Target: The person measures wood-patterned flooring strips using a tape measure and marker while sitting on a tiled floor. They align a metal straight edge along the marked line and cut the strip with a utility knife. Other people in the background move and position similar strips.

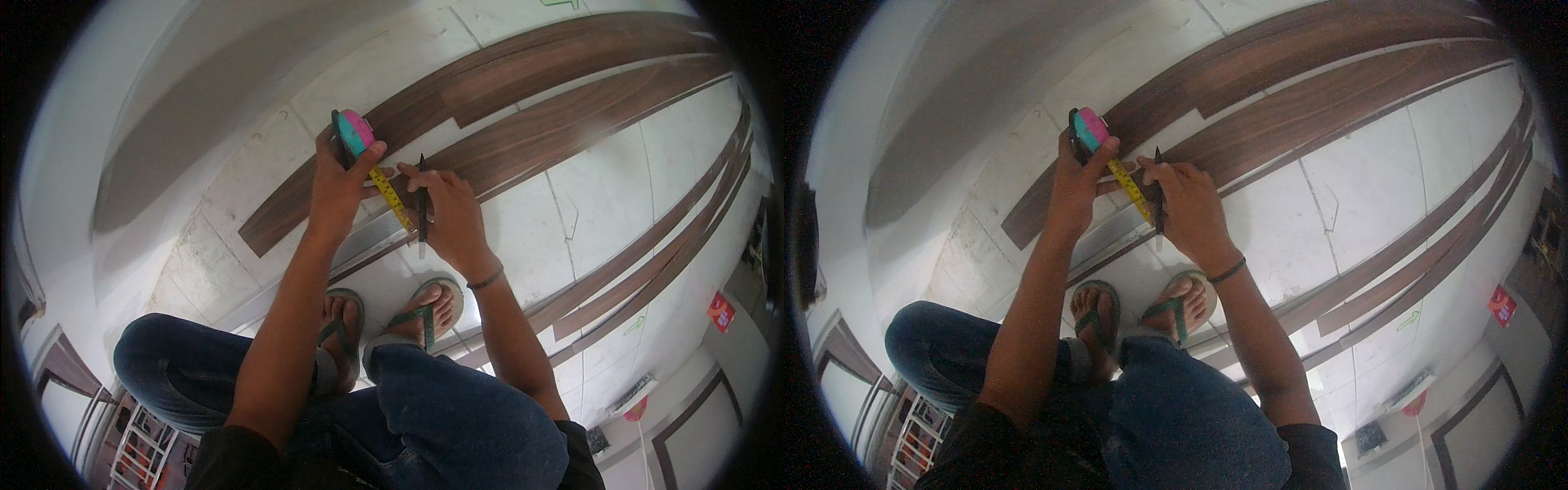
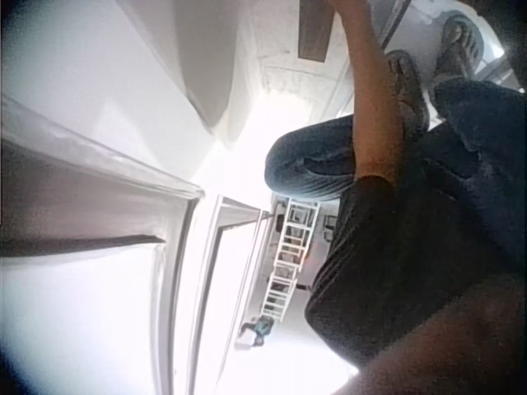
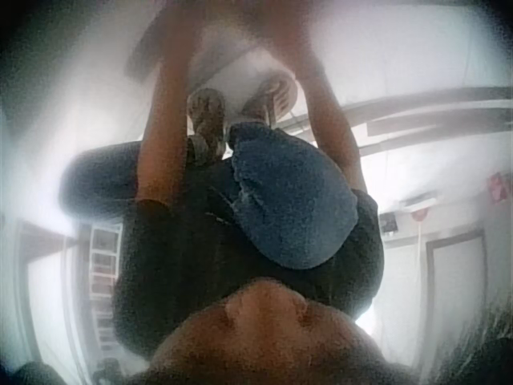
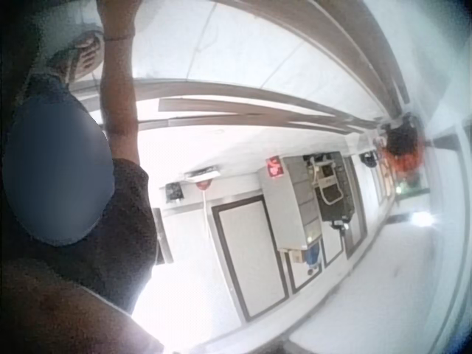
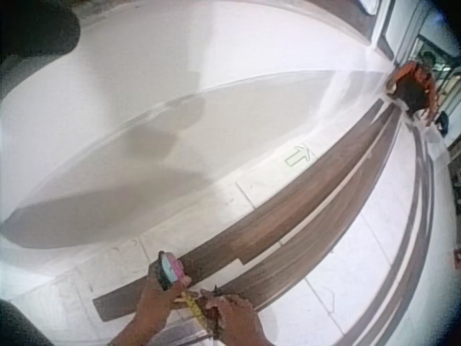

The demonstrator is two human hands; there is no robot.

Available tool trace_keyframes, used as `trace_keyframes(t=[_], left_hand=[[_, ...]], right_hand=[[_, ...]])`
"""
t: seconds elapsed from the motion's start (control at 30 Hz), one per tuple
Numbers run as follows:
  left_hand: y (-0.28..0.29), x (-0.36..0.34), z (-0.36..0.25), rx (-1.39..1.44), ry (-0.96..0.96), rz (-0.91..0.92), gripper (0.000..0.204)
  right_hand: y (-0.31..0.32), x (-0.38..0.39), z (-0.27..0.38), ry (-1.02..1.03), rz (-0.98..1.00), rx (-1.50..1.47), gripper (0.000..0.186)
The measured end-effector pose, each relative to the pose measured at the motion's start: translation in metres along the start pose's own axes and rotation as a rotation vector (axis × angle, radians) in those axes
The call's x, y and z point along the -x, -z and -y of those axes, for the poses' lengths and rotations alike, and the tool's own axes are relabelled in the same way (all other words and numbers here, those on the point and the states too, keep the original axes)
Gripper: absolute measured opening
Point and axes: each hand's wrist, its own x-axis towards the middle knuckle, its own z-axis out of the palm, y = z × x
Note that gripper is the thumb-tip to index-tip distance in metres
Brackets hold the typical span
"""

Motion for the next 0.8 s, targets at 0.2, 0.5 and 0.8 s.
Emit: trace_keyframes(t=[0.2,0.5,0.8], left_hand=[[-0.002,-0.001,0.003,-0.087,-0.024,-0.025,0.094],[-0.01,-0.001,-0.002,-0.173,-0.01,-0.064,0.096],[-0.011,-0.006,0.002,-0.179,-0.034,-0.127,0.089]], right_hand=[[-0.004,0.002,-0.001,0.014,-0.02,0.011,0.036],[-0.011,0.005,-0.005,0.023,-0.17,-0.037,0.027],[-0.019,-0.002,0.004,-0.117,-0.25,-0.229,0.024]])
